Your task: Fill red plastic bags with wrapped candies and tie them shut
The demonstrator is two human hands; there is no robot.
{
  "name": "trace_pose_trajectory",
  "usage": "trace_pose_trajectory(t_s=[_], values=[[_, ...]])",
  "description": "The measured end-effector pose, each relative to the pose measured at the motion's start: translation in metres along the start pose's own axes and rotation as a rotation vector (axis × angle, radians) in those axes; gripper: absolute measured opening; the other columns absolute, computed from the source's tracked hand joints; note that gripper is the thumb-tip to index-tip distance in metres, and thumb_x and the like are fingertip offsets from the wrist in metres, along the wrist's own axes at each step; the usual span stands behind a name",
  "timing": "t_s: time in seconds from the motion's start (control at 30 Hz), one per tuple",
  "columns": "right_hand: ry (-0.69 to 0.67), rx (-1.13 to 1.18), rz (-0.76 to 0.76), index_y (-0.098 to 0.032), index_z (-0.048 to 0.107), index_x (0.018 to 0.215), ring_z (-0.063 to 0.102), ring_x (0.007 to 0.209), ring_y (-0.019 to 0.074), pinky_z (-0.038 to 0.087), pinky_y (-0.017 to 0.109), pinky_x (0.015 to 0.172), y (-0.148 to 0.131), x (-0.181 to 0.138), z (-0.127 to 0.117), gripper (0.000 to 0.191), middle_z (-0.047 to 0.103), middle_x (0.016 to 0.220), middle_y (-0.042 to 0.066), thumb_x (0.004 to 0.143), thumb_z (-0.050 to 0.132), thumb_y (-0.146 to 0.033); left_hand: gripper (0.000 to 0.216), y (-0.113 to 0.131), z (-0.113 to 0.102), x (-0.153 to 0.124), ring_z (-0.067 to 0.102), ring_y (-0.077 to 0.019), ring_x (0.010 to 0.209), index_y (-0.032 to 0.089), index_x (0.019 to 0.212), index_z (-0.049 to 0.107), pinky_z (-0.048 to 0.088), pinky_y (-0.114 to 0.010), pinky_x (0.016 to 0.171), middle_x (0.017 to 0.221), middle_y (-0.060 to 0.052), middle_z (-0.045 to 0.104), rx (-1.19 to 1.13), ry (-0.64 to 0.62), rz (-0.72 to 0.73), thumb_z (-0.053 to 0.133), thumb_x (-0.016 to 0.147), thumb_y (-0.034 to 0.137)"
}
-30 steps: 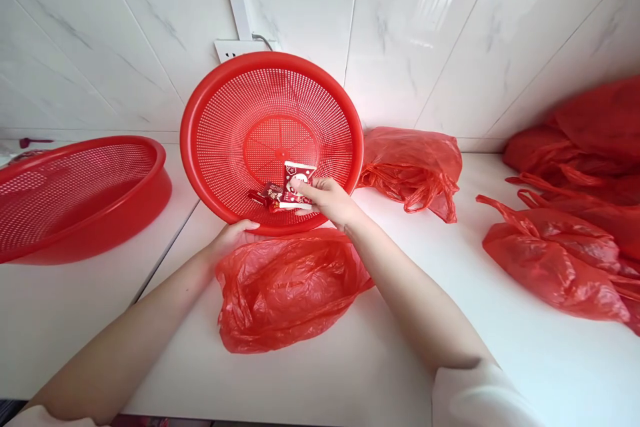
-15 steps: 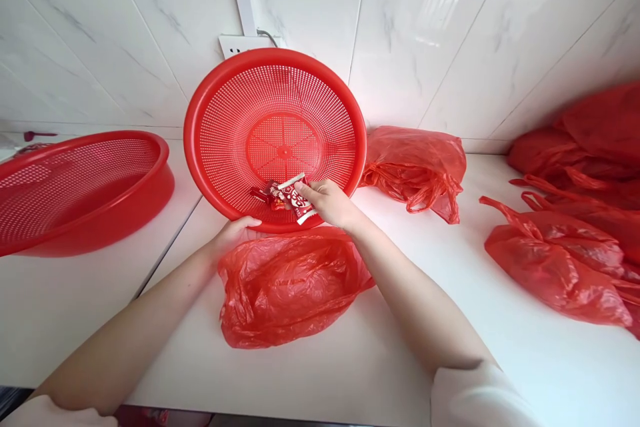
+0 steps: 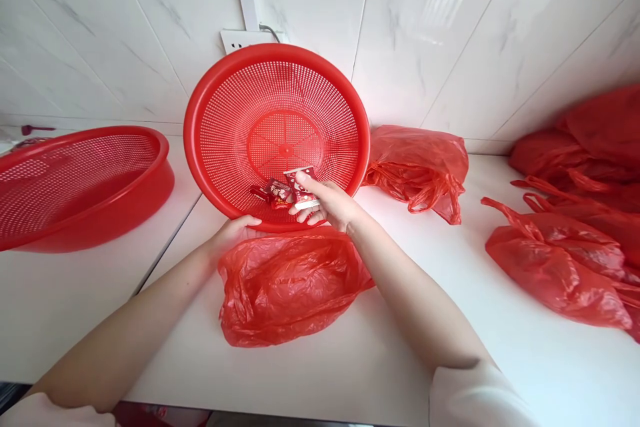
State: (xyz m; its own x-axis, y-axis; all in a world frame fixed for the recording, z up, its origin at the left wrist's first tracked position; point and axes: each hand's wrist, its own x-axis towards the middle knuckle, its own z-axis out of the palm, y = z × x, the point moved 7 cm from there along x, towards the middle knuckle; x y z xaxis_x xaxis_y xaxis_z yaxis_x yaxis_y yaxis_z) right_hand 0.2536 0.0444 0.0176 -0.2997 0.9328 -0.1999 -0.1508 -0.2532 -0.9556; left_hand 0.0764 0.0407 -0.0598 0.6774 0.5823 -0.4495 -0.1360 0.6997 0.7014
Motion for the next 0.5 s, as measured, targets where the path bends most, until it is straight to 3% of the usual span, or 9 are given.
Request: trace_pose_trajectory(t_s=[0.1,0.33,0.5], values=[[0.006,-0.097,-0.04,-0.012,0.069,0.074,0.063,0.049,0.0099,0.049,0.017,0.045,-0.001,-0.002,0.0,0.049,0.073,0.069,0.009,0.073,0.071,-0.061,0.042,-0.002,0.0,0.001,0.069,-0.0302,0.092,0.007,0.112,0.069,0.05,-0.037,0.084,0.099,-0.017,0.074,-0.018,-0.007,-0.023,0.05,0.081,0.029],[-0.027,-0.216,-0.099,-0.011,0.07,0.071,0.062,0.049,0.0096,0.049,0.018,0.05,-0.005,-0.003,0.001,0.045,0.072,0.064,0.007,0.076,0.07,-0.056,0.041,-0.004,-0.005,0.004,0.069,-0.0305,0.092,0.006,0.112,0.068,0.049,-0.038,0.084,0.099,-0.017,0.074,-0.041,-0.051,-0.019,0.048,0.083,0.028],[-0.104,-0.279,-0.103,-0.014,0.071,0.075,0.065,0.052,0.013,0.05,0.02,0.047,-0.013,-0.015,0.01,0.035,0.072,0.065,0.004,0.077,0.072,-0.049,0.04,0.0,0.004,0.001,0.065,-0.0313,0.101,0.009,0.115,0.067,0.047,-0.036,0.085,0.103,-0.016,0.074,-0.049,-0.073,0.027,0.045,0.087,0.027]])
